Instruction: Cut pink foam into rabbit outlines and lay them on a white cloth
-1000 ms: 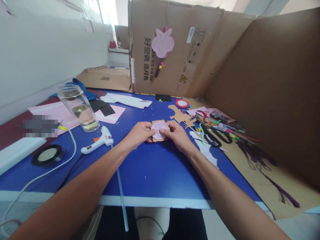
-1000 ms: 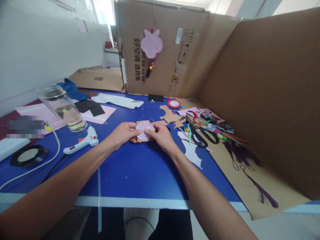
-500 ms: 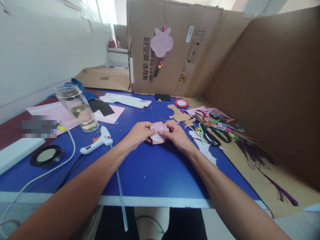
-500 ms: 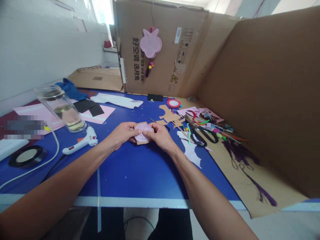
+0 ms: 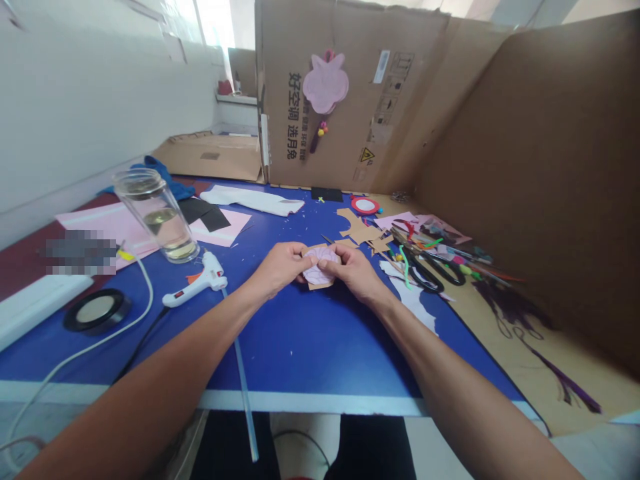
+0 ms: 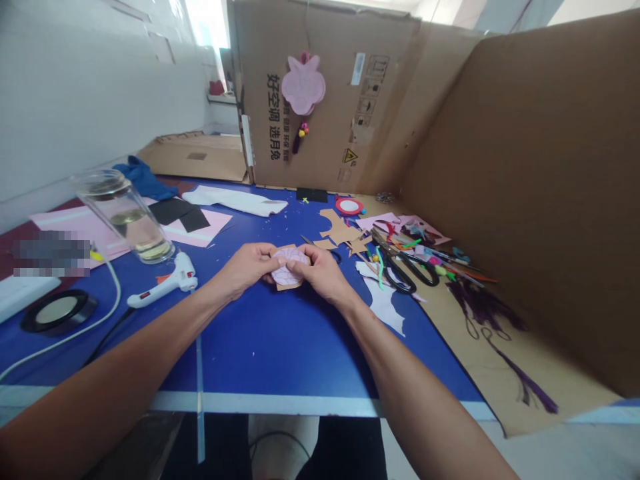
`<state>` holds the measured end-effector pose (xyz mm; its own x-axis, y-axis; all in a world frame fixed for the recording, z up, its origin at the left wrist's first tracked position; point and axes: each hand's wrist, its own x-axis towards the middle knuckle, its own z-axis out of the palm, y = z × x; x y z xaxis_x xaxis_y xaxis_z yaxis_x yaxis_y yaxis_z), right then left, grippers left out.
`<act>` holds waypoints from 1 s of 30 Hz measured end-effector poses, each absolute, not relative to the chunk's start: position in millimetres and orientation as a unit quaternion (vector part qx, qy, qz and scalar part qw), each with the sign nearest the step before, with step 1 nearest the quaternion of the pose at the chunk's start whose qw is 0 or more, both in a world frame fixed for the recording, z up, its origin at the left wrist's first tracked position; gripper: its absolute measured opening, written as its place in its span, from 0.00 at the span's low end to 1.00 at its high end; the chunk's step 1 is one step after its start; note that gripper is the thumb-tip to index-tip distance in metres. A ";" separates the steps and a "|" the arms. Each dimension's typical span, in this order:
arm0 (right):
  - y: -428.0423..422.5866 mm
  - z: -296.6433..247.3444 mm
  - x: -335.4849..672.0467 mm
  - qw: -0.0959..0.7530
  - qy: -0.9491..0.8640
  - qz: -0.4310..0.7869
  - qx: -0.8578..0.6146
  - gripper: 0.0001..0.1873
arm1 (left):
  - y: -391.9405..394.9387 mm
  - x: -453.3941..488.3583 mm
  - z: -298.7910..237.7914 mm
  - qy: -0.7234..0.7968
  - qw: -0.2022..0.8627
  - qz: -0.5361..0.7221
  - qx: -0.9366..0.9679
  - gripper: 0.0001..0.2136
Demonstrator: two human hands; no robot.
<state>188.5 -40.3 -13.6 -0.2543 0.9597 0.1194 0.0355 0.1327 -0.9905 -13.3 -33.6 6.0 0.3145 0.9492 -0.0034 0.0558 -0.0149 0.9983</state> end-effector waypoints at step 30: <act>-41.1 -12.7 189.1 0.494 -0.591 0.488 -0.411 0.24 | -34.2 -11.3 4.7 0.430 0.551 0.391 0.599 0.12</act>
<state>189.1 -41.1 -12.7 -0.1743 0.9677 0.1819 0.0048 0.1856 -0.9826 -11.3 -34.2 4.7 0.3244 0.9459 -0.0063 0.0852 -0.0226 0.9961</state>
